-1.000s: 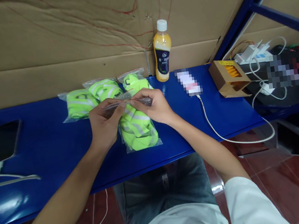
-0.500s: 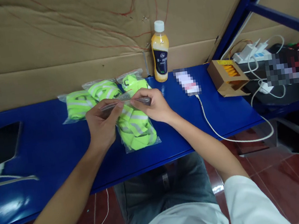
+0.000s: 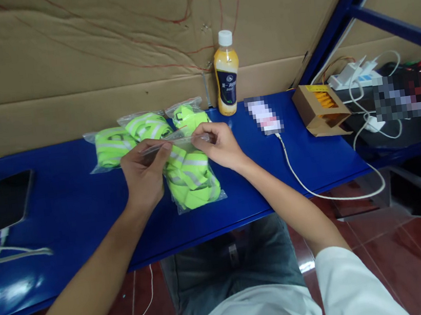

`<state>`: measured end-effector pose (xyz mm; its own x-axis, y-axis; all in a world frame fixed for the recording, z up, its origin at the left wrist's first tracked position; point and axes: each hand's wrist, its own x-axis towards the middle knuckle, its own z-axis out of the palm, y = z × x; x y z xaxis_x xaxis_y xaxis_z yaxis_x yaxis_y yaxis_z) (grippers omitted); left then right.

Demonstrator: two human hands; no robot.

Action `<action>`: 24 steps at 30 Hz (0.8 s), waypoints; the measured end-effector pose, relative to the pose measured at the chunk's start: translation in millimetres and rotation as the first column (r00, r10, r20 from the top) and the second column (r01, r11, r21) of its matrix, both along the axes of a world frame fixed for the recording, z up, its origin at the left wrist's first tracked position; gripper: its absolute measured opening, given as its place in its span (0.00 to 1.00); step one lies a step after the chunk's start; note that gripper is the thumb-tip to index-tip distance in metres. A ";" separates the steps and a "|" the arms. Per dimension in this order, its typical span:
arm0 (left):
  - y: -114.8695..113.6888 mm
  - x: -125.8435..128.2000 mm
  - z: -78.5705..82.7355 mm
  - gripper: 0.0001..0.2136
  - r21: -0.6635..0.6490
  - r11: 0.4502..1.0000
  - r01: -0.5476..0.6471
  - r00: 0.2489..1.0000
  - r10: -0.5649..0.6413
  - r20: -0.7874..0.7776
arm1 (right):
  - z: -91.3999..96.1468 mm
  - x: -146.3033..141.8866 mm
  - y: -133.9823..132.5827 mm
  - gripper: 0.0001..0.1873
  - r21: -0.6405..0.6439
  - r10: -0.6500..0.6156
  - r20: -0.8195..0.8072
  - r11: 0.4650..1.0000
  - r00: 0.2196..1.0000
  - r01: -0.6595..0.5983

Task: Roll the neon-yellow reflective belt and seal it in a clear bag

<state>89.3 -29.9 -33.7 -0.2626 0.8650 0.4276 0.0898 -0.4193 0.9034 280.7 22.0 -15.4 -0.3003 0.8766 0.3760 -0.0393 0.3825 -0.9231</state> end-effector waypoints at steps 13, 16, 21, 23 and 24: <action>2.8 -6.4 0.2 0.14 -0.008 1.000 -0.005 0.998 0.004 -0.056 | 1.5 -3.5 -0.2 0.26 -0.108 -0.044 -0.048 0.993 0.998 0.038; 1.7 -4.3 1.5 0.13 -0.014 1.000 -0.009 0.999 0.008 -0.044 | 2.8 -2.7 0.0 0.31 -0.108 -0.067 -0.048 0.992 0.997 0.062; 1.1 -4.7 4.4 0.16 -0.018 0.998 -0.054 0.993 0.052 -0.109 | -0.3 -2.0 1.5 0.35 -0.037 -0.033 -0.029 0.999 0.999 0.032; 0.6 -4.9 6.9 0.18 -0.018 0.997 -0.070 0.986 0.067 -0.155 | -1.6 -1.5 2.5 0.34 -0.012 -0.018 0.002 1.000 1.000 0.018; 0.3 -4.8 8.2 0.19 -0.012 0.997 -0.077 0.982 0.073 -0.172 | -2.1 -1.2 2.9 0.34 0.002 -0.011 0.011 1.000 1.000 0.011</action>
<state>84.5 -29.6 -25.5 -0.2516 0.8539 0.4555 0.2740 -0.3886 0.8797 279.5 24.9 -17.5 -0.2945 0.8793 0.3744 -0.0253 0.3844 -0.9228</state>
